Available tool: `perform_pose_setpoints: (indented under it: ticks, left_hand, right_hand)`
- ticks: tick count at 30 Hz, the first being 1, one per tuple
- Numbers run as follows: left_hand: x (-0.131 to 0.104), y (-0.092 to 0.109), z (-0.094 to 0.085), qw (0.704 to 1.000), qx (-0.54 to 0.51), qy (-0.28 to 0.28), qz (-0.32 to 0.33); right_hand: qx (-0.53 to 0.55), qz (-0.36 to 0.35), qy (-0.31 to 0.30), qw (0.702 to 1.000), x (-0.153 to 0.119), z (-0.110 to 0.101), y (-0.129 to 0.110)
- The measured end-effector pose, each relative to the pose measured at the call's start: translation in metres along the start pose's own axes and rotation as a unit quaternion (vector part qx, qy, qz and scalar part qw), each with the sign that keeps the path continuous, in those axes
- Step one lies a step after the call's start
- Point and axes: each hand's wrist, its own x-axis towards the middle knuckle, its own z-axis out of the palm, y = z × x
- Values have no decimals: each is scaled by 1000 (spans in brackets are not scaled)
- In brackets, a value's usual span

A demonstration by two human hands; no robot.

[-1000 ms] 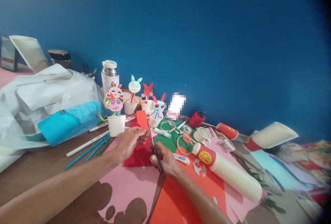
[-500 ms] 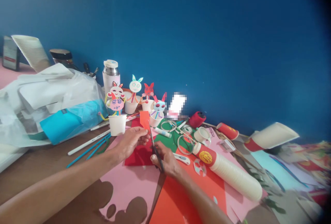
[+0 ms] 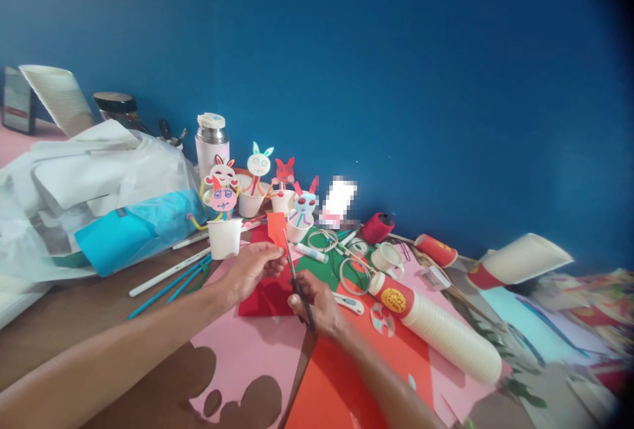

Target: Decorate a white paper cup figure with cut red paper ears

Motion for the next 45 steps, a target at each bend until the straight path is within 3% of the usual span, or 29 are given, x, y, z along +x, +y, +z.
perform_pose_setpoints:
  ticks: [23, 33, 45]
  left_hand:
    - [1, 3, -1, 1000, 14, 3, 4]
    - [1, 4, -3, 999, 31, -1, 20]
    - [3, 0, -5, 997, 72, -24, 13]
  right_hand:
    - [47, 31, 11, 998, 1, 1, 3]
    - [141, 68, 9, 988, 2, 3, -3]
    - [143, 31, -14, 989, 1, 3, 3]
